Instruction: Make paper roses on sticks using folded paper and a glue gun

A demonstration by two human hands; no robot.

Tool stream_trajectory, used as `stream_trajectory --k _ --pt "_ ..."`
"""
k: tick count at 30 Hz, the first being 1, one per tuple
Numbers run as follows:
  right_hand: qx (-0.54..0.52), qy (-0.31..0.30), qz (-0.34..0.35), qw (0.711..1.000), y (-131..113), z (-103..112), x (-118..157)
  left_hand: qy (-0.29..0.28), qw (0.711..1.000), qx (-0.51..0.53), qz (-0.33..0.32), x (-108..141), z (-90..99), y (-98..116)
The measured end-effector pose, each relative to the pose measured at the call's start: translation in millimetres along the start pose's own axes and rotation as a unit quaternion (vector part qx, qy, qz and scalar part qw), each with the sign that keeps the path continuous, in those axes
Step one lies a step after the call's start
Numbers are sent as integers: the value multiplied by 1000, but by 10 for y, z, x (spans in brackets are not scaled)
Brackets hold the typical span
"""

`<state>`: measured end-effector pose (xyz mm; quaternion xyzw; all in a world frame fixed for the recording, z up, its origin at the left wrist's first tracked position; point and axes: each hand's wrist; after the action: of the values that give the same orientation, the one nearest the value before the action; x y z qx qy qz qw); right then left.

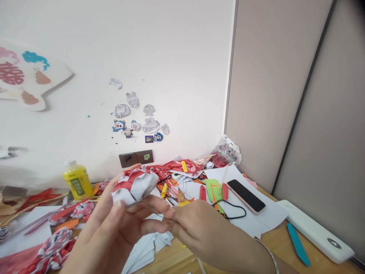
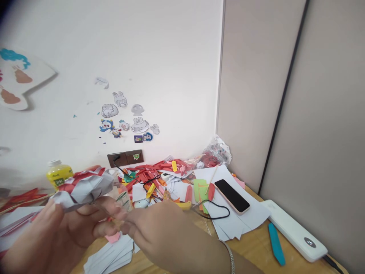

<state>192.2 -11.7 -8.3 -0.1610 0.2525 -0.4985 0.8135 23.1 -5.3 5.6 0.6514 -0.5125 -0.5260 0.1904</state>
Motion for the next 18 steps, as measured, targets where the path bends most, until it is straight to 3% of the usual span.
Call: stream_trajectory --k 7,14,18 --pt "-5 -1 -23 1000 9 -35 3 88 996 -3 32 29 2 -7" --pt "-30 -26 8 999 -74 67 28 105 991 20 79 67 -46 25" --pt "-32 -35 -1 999 -102 98 22 92 994 32 55 70 -69 17"
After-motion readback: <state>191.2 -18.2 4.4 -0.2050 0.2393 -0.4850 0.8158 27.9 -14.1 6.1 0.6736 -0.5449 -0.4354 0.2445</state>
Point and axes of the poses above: each hand's wrist, its own x-axis away from the middle knuckle, its own z-axis out of the back of the hand, y = z × x, and after that the axes turned 15 degrees about -z, right-handed
